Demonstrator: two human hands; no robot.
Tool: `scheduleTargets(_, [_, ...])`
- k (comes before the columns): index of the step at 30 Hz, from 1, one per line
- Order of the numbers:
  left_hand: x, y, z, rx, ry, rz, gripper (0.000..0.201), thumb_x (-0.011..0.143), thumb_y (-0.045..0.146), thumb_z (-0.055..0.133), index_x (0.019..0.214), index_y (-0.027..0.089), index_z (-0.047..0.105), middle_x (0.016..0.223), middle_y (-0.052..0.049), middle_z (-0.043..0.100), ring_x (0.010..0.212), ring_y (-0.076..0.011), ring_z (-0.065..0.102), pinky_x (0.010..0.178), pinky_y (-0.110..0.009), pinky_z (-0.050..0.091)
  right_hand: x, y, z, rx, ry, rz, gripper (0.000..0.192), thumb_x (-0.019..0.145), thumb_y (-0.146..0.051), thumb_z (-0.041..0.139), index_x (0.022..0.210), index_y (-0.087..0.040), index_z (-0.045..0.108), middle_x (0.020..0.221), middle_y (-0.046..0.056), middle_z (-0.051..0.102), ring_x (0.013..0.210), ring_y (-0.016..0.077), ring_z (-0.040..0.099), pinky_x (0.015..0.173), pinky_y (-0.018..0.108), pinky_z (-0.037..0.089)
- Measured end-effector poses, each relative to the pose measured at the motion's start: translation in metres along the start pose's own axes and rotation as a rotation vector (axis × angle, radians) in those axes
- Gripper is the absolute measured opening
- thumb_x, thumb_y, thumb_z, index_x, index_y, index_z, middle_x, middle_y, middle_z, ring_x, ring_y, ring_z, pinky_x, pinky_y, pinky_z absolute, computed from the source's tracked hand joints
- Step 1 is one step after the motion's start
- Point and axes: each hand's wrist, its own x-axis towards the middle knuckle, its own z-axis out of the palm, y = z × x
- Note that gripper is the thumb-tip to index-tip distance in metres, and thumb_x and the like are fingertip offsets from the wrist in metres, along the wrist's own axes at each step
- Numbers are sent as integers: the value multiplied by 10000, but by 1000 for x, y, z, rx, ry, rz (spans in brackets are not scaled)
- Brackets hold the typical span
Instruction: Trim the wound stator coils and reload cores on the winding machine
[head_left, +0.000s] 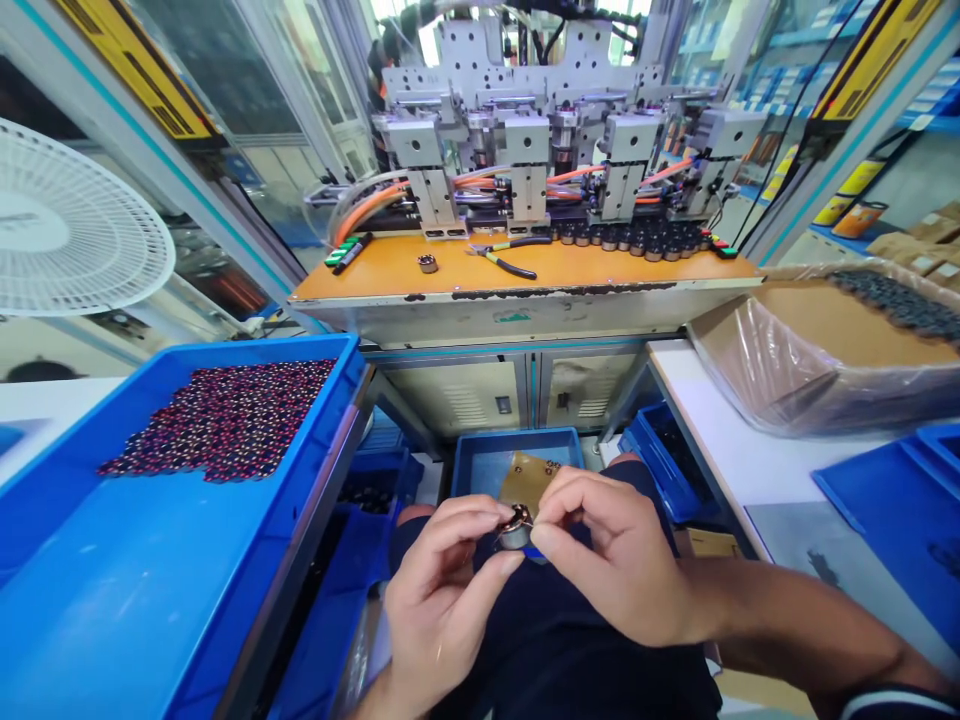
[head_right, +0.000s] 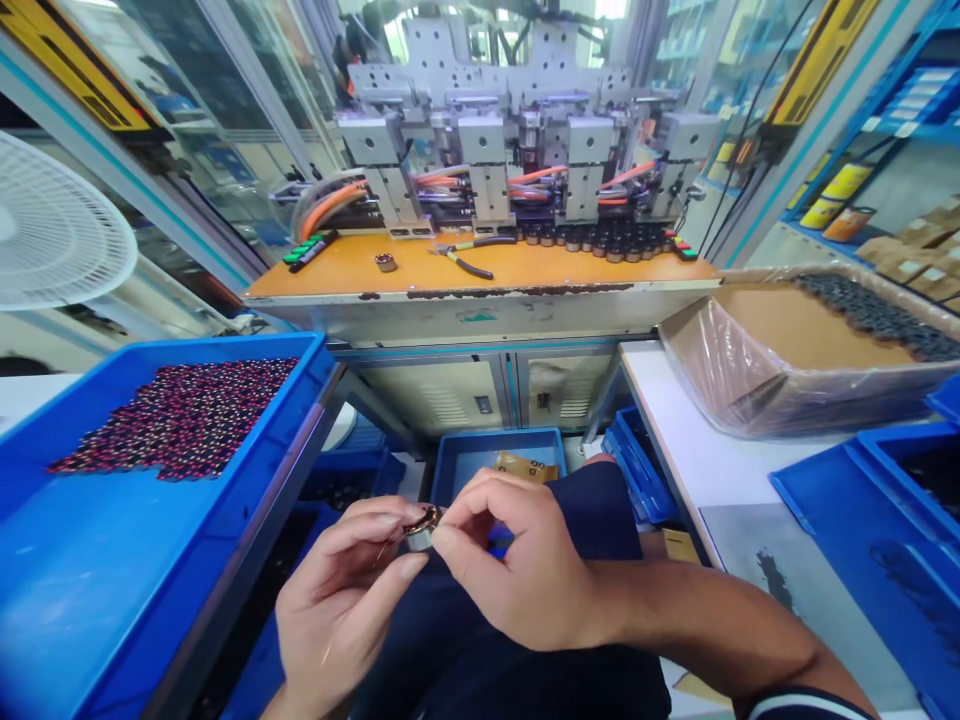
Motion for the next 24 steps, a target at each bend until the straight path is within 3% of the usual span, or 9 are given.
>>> scheduleTargets(4, [0, -3, -5, 98, -27, 53, 342, 789, -7, 687, 1043, 221, 701, 1051, -34, 679, 988, -149, 687, 868, -249, 597, -2, -4, 1, 281, -127, 405, 139, 818, -212, 654, 721, -145, 580, 658, -25, 539, 569, 69, 485, 536, 197, 407])
scheduleTargets(6, [0, -3, -6, 91, -22, 53, 331, 792, 4, 692, 1031, 233, 704, 1080, -37, 681, 984, -169, 703, 862, -282, 607, -1, -2, 1, 369, -170, 529, 193, 797, -263, 692, 712, -141, 569, 623, -29, 536, 535, 67, 485, 509, 193, 398])
scheduleTargets(9, [0, -2, -8, 51, -25, 40, 303, 796, 28, 701, 1006, 246, 703, 1083, -36, 690, 969, -191, 721, 833, -306, 619, 1, 3, 1, 444, -208, 601, 294, 752, -334, 766, 714, -135, 554, 608, -33, 542, 510, 60, 495, 488, 180, 411])
scheduleTargets(13, [1, -2, -8, 29, -22, 50, 289, 785, 27, 716, 977, 243, 709, 1054, -33, 704, 964, -179, 724, 820, -275, 616, 3, 12, 3, 537, -253, 606, 387, 712, -393, 820, 886, -118, 611, 714, -19, 589, 537, 60, 536, 508, 191, 487])
scheduleTargets(17, [2, -5, -8, 0, -32, 41, 293, 791, 15, 703, 972, 246, 706, 1055, -27, 707, 1015, -192, 722, 874, -302, 608, 1, 21, 6, 575, -296, 530, 367, 765, -397, 781, 963, -116, 653, 685, -19, 591, 528, 61, 546, 533, 198, 500])
scheduleTargets(19, [3, -7, -10, -7, -40, 19, 282, 803, 30, 697, 980, 249, 700, 1091, -34, 710, 1066, -208, 709, 915, -333, 595, 0, 25, 6, 505, -259, 448, 302, 788, -358, 760, 955, -128, 658, 709, -7, 604, 548, 70, 553, 540, 207, 506])
scheduleTargets(21, [5, -9, -13, 31, 20, -5, 297, 800, 53, 709, 1023, 249, 688, 1186, -60, 687, 1142, -228, 672, 936, -346, 581, 0, 30, 5, 272, -143, 209, 221, 801, -278, 739, 957, -146, 654, 760, 9, 620, 577, 82, 564, 547, 214, 508])
scheduleTargets(24, [5, -6, -16, 200, 199, 79, 401, 756, 67, 756, 1111, 235, 671, 1247, -85, 635, 1175, -229, 620, 901, -316, 578, 5, 37, -1, -290, 92, -349, 215, 800, -157, 699, 1005, -170, 632, 819, 43, 661, 675, 131, 628, 617, 248, 538])
